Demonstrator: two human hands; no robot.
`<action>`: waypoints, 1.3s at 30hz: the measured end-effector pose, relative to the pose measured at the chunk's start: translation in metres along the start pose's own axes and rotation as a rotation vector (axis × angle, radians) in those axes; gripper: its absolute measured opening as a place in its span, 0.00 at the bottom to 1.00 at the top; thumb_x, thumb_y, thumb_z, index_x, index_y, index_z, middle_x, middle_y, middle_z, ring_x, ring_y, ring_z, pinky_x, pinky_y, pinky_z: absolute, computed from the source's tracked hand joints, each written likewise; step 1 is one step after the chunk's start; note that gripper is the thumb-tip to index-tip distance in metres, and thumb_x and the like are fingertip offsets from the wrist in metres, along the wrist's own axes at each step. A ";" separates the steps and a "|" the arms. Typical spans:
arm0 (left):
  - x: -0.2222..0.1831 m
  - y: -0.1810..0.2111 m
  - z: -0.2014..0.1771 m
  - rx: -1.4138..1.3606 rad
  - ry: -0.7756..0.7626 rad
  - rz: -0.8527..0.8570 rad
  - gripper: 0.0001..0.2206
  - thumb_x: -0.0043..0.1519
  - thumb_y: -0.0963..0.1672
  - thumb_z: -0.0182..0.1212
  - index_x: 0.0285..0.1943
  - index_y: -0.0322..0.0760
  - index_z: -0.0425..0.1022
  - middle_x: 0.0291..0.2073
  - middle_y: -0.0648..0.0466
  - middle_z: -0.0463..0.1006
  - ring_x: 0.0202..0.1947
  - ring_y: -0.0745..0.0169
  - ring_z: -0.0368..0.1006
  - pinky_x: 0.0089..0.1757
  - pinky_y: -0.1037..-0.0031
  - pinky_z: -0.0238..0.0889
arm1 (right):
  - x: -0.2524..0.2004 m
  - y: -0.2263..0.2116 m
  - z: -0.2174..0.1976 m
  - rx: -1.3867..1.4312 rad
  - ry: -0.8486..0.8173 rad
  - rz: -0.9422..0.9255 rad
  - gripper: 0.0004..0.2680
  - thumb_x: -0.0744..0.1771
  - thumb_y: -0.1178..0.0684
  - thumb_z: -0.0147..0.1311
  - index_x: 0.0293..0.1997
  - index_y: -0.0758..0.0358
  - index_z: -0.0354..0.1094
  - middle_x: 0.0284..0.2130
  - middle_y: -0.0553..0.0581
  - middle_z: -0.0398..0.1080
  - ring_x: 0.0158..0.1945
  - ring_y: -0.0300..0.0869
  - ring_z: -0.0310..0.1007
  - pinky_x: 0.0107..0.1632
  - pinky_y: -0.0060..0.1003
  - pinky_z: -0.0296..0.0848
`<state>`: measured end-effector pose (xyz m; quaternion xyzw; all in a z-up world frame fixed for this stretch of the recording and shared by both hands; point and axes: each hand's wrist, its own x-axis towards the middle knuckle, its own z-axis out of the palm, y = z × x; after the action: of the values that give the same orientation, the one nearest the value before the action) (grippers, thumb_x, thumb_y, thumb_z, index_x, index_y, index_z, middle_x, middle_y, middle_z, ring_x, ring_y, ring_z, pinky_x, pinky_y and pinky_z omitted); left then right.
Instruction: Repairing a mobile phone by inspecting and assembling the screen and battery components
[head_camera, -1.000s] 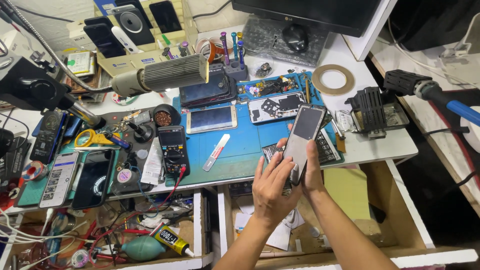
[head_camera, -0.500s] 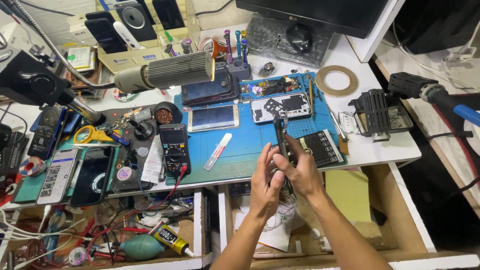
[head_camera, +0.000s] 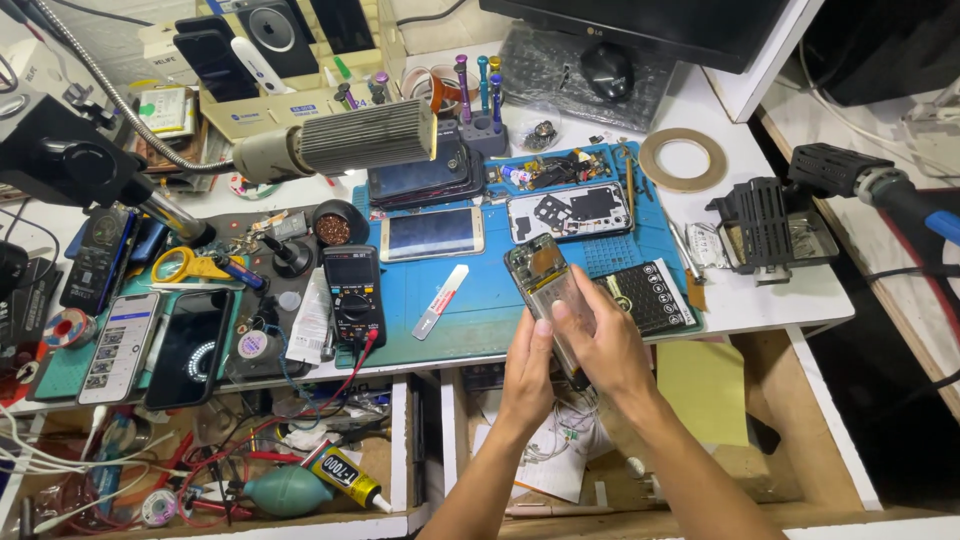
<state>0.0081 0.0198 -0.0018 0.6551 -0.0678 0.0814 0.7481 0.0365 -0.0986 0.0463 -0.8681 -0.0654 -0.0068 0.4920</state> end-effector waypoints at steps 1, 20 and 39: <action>0.001 -0.001 -0.004 -0.024 0.025 0.000 0.23 0.73 0.47 0.41 0.77 0.37 0.59 0.64 0.44 0.73 0.61 0.62 0.67 0.61 0.60 0.60 | -0.001 -0.003 -0.002 0.105 -0.029 0.012 0.29 0.67 0.34 0.42 0.72 0.66 0.52 0.62 0.74 0.62 0.65 0.66 0.61 0.62 0.61 0.64; 0.007 -0.040 -0.019 -0.442 -0.021 -0.342 0.18 0.70 0.48 0.54 0.66 0.39 0.74 0.44 0.51 0.82 0.39 0.66 0.79 0.38 0.71 0.78 | -0.001 0.034 0.026 1.312 -0.283 0.200 0.20 0.70 0.39 0.36 0.62 0.62 0.62 0.60 0.69 0.68 0.59 0.57 0.70 0.56 0.61 0.71; 0.012 -0.001 -0.024 -0.232 0.098 -0.326 0.16 0.65 0.44 0.63 0.61 0.35 0.78 0.41 0.49 0.84 0.39 0.66 0.78 0.38 0.67 0.78 | 0.014 0.044 0.023 1.203 -0.249 0.180 0.21 0.67 0.49 0.42 0.70 0.60 0.53 0.62 0.69 0.65 0.61 0.60 0.67 0.61 0.67 0.65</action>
<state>0.0195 0.0435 -0.0035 0.5622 0.0667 -0.0175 0.8241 0.0546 -0.1001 -0.0021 -0.4350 -0.0412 0.1741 0.8825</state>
